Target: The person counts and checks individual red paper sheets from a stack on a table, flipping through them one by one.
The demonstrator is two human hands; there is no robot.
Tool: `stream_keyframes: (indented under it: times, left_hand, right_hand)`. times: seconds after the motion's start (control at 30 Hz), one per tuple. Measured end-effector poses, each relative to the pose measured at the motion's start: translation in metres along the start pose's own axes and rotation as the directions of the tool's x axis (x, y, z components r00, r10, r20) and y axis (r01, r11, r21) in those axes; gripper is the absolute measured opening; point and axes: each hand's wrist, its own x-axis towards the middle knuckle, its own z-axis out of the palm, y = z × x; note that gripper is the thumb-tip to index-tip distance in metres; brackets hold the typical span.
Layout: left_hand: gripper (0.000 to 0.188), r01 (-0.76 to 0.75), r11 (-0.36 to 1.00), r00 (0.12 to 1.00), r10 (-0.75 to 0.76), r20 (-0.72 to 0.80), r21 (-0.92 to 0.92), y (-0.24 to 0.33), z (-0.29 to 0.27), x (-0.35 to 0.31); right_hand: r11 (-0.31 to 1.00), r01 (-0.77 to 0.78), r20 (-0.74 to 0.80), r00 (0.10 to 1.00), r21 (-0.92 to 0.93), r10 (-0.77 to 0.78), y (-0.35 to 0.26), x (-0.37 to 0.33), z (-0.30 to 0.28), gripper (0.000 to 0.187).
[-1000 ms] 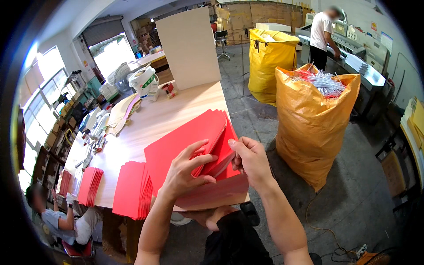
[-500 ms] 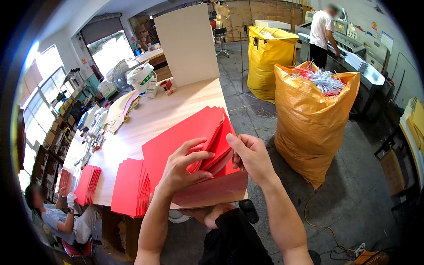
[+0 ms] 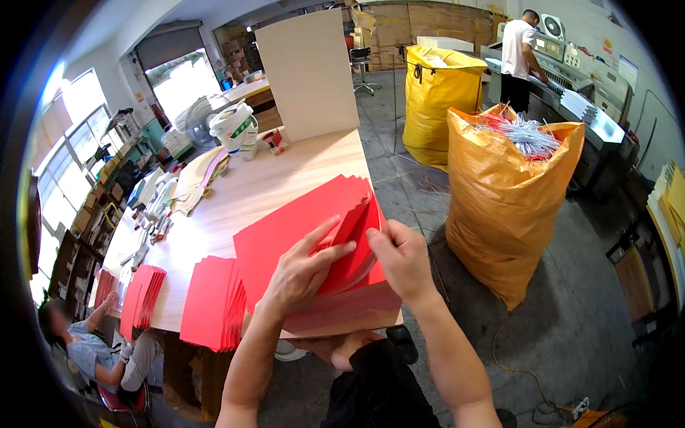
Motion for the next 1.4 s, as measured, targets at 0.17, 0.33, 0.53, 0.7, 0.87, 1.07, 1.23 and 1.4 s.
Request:
stream_keyframes:
  times: [0.17,0.33,0.53,0.7,0.87,1.07,1.23,1.4]
  left_hand:
    - [0.043,0.01,0.999,1.0,-0.011,0.024,0.047,0.006,-0.007,-0.001]
    - [0.054,0.045,0.999,0.999,-0.045,0.007,-0.012,0.004,-0.006,-0.001]
    - [0.051,0.077,0.995,0.997,-0.077,0.001,-0.068,0.007,-0.008,-0.001]
    - [0.051,0.059,0.998,0.998,-0.059,0.003,-0.03,0.004,-0.005,-0.002]
    - [0.068,-0.101,0.962,0.985,0.06,0.163,0.255,0.008,-0.001,0.0]
    - [0.09,-0.186,0.878,0.96,0.067,0.271,0.441,0.021,-0.002,-0.006]
    - [0.081,0.079,0.717,0.99,-0.137,0.029,0.692,0.031,-0.015,-0.042]
    - [0.053,0.444,0.646,0.889,-0.232,-0.395,0.621,0.009,-0.052,-0.123]
  right_hand:
    - [0.833,-0.376,0.194,0.926,0.405,0.323,-0.02,0.004,-0.007,0.038]
    - [0.837,-0.352,0.205,0.935,0.418,0.29,-0.022,0.003,-0.008,0.038]
    - [0.852,-0.397,0.252,0.912,0.343,0.323,-0.021,0.002,-0.019,0.037]
    - [0.819,0.291,-0.099,0.917,-0.494,-0.386,-0.015,-0.031,-0.011,0.021]
    - [0.583,0.628,0.508,0.772,-0.516,-0.382,0.003,-0.044,-0.007,0.041]
    - [0.602,0.597,0.517,0.791,-0.531,-0.328,0.012,-0.047,-0.009,0.05]
    - [0.594,0.599,0.481,0.796,-0.536,-0.368,0.007,-0.046,-0.007,0.053]
    - [0.606,0.583,0.469,0.807,-0.541,-0.358,0.011,-0.051,-0.002,0.054]
